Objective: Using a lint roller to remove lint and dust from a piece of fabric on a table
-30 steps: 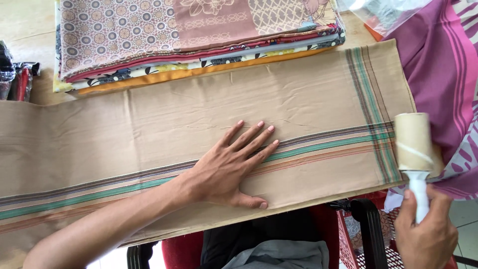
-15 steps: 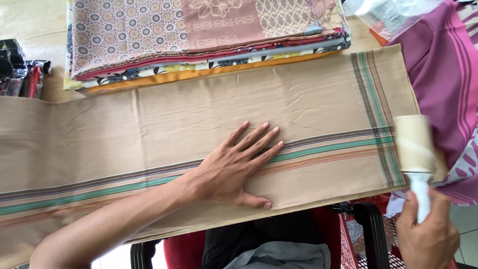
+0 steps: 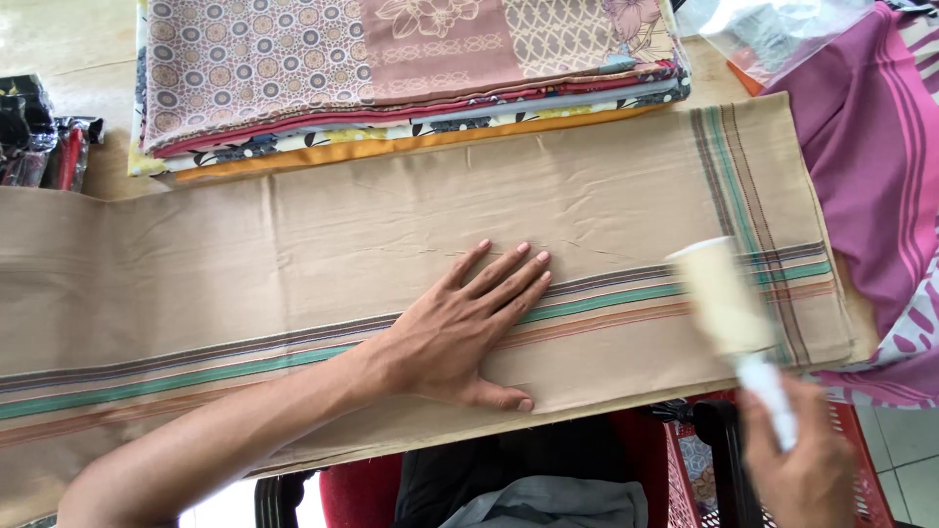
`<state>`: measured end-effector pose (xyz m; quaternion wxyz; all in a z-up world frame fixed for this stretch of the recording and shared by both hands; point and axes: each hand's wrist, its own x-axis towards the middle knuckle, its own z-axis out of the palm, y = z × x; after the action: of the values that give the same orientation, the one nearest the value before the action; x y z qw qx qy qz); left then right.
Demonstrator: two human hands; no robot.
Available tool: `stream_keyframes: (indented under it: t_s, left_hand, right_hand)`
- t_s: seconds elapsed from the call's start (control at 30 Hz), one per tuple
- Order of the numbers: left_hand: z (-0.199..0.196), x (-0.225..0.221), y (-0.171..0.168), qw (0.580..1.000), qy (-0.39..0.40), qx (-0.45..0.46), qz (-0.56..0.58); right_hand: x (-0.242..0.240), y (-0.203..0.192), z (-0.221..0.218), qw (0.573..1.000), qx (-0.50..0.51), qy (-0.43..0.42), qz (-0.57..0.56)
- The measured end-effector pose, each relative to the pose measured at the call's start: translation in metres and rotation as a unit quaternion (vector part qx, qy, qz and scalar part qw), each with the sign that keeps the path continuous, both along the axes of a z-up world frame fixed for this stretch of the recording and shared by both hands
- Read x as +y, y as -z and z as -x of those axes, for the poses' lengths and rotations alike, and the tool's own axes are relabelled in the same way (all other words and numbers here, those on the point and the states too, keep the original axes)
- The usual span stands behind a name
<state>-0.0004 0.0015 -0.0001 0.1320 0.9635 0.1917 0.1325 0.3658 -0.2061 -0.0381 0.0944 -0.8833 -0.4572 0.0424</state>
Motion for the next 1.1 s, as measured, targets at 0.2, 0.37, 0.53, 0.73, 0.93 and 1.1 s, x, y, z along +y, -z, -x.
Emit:
stream_keyframes:
  t_s: [0.2, 0.37, 0.53, 0.73, 0.93, 1.1]
  left_hand:
    - [0.000, -0.001, -0.002, 1.000, -0.001, -0.001, -0.001]
    - [-0.001, 0.000, -0.001, 1.000, -0.005, -0.003, 0.002]
    - [0.000, -0.001, -0.002, 1.000, -0.008, 0.002, -0.002]
    - [0.000, -0.001, -0.002, 1.000, -0.005, -0.002, 0.001]
    - [-0.001, -0.001, -0.001, 1.000, -0.007, -0.003, 0.005]
    - [-0.001, -0.001, -0.003, 1.000, -0.008, 0.006, 0.012]
  right_hand:
    - [-0.010, 0.007, -0.002, 0.987, -0.118, -0.038, -0.098]
    - [-0.027, 0.018, 0.023, 0.981, 0.137, -0.138, -0.009]
    - [-0.019, 0.035, -0.016, 0.975, 0.198, -0.103, -0.014]
    - [-0.007, 0.017, -0.023, 0.989, -0.098, -0.014, -0.110]
    - [-0.025, 0.021, 0.017, 0.995, 0.037, -0.069, -0.067]
    - [-0.007, 0.021, 0.005, 0.971, 0.075, -0.207, -0.089]
